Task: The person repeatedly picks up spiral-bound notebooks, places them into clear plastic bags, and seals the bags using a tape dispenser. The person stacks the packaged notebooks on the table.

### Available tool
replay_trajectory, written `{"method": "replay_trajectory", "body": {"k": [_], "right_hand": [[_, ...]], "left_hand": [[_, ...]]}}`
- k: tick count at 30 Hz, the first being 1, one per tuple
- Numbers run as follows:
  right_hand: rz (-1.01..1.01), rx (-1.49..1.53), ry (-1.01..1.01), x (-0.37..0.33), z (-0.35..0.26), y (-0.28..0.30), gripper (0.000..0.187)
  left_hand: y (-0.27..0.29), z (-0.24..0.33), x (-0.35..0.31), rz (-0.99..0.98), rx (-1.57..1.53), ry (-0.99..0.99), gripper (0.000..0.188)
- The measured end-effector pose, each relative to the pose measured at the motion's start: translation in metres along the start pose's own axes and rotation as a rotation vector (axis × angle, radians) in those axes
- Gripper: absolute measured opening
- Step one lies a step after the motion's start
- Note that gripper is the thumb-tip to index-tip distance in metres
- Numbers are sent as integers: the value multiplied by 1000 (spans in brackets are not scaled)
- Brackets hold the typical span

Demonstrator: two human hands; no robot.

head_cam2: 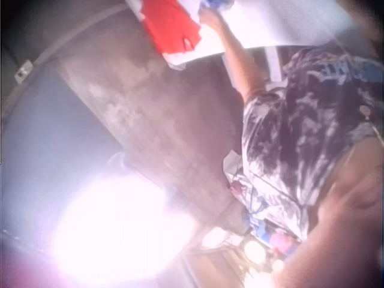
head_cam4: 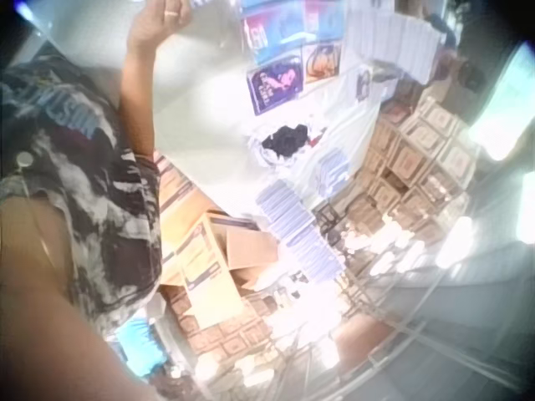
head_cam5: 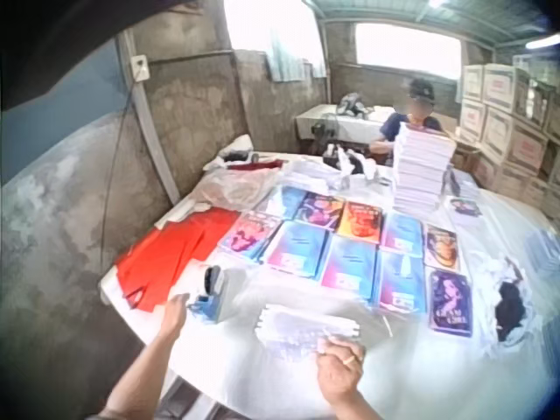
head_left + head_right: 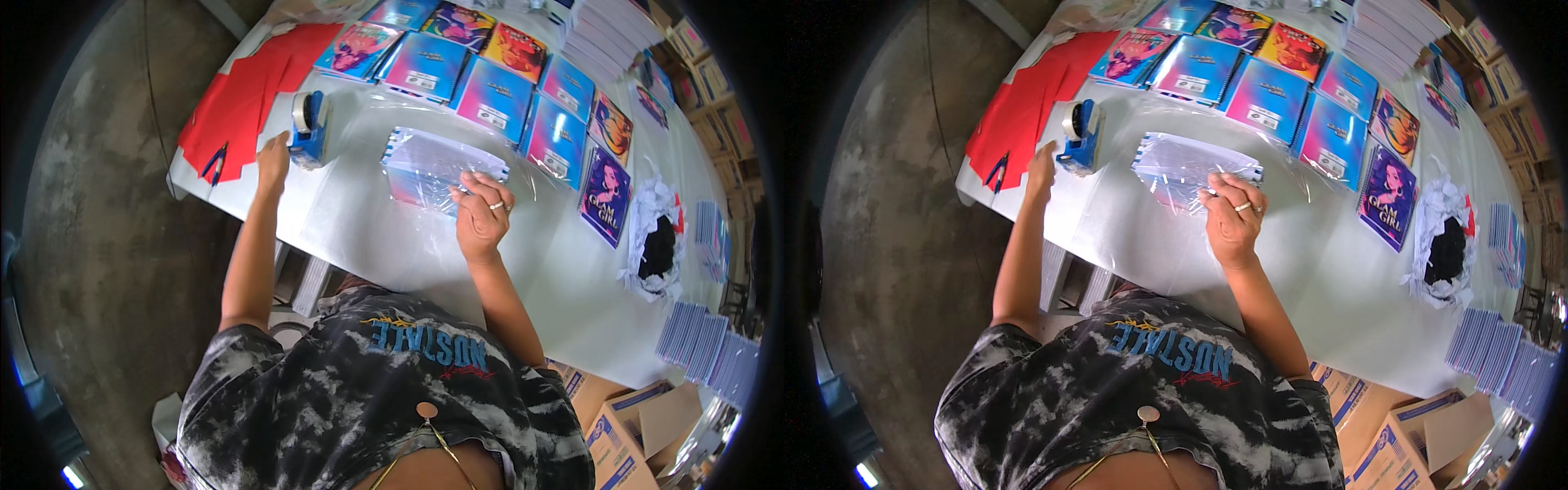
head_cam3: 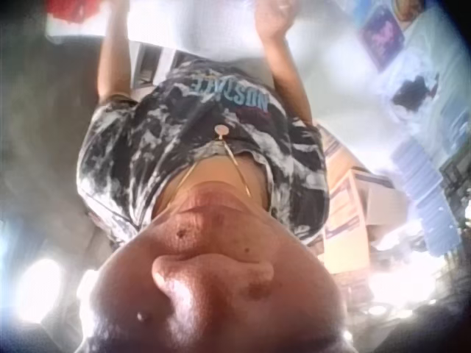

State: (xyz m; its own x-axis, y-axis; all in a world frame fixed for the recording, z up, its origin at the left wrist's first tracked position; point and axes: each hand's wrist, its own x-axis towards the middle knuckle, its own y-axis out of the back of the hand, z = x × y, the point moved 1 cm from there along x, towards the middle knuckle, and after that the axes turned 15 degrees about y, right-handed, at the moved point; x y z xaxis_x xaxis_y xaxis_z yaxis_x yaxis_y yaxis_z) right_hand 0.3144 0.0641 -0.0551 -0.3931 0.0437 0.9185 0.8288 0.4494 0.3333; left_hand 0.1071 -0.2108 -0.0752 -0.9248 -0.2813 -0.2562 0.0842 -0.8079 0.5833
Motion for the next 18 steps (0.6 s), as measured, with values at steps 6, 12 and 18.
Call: {"method": "replay_trajectory", "body": {"k": [6, 12, 18], "right_hand": [[-13, -42, 73, -2, 2, -3, 16], [-20, -19, 29, 1, -2, -4, 18], [-39, -33, 22, -3, 4, 0, 19]], "left_hand": [[4, -24, 51, -656, -257, 389, 29], [16, -108, 27, -413, 8, 181, 20], [-19, 47, -107, -430, -550, -228, 36]]}}
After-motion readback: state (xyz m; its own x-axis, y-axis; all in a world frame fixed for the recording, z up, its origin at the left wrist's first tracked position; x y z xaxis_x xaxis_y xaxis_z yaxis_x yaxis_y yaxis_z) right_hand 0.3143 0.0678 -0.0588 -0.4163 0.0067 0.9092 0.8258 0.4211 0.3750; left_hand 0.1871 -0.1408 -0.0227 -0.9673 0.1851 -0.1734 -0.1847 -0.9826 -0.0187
